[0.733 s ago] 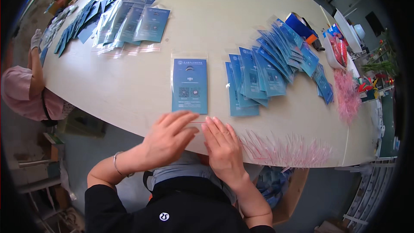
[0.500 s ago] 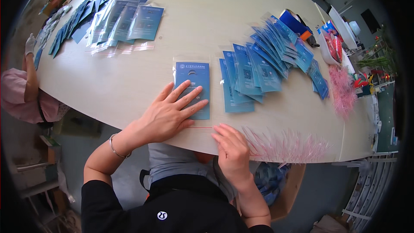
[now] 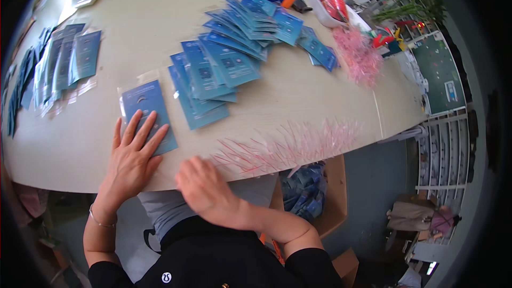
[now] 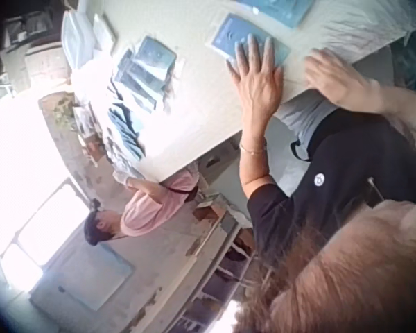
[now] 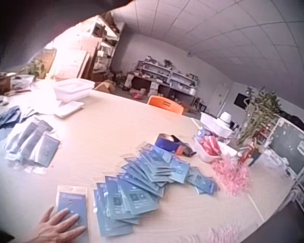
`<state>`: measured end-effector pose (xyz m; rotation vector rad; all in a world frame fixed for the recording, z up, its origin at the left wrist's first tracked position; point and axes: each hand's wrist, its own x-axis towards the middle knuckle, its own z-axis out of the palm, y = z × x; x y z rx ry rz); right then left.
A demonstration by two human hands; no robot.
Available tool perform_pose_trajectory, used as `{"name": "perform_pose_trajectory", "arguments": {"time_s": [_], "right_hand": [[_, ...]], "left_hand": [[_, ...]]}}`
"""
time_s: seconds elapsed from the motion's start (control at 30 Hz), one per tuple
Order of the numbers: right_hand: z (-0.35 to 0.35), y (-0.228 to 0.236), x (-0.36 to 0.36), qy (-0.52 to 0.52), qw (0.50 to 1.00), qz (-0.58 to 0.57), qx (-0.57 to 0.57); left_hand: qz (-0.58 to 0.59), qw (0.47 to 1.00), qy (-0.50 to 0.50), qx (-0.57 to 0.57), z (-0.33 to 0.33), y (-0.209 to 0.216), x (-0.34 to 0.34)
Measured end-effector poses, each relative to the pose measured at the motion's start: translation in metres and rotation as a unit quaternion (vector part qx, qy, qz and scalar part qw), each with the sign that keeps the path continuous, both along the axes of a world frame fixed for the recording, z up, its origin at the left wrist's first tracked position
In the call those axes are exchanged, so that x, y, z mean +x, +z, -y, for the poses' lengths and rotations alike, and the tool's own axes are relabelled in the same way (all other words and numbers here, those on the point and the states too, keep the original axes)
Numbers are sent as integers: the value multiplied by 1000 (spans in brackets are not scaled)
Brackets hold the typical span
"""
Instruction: The person places small blue retail products into plastic sleeves by hand, then seals each sleeve.
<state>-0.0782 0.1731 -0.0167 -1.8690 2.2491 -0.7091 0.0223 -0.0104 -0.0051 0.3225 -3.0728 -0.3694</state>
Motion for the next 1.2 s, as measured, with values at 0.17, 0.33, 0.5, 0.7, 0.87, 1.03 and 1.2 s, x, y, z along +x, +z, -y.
{"name": "perform_pose_trajectory", "arguments": {"time_s": [0.17, 0.33, 0.5, 0.7, 0.87, 1.03, 1.2], "right_hand": [[-56, 41, -14, 51, 975, 209, -59], [-196, 36, -153, -541, 819, -34, -187], [-301, -9, -212, -658, 747, -88, -36], [-253, 12, -195, -639, 740, -164, 130], [-152, 44, -129, -512, 836, -146, -133], [-50, 12, -40, -108, 985, 77, -111], [-16, -8, -20, -56, 984, 65, -157]], "left_hand": [[-12, 1000, 8, -20, -4, -4, -2], [-1, 999, 23, -25, -6, -2, 0], [-9, 1000, 12, -19, -6, -1, -6], [-1, 1000, 21, -23, -4, -2, 3], [22, 999, -23, 26, -11, 7, 10], [26, 996, -59, 69, -16, 2, 22], [14, 993, -82, 79, -16, 5, 30]]}}
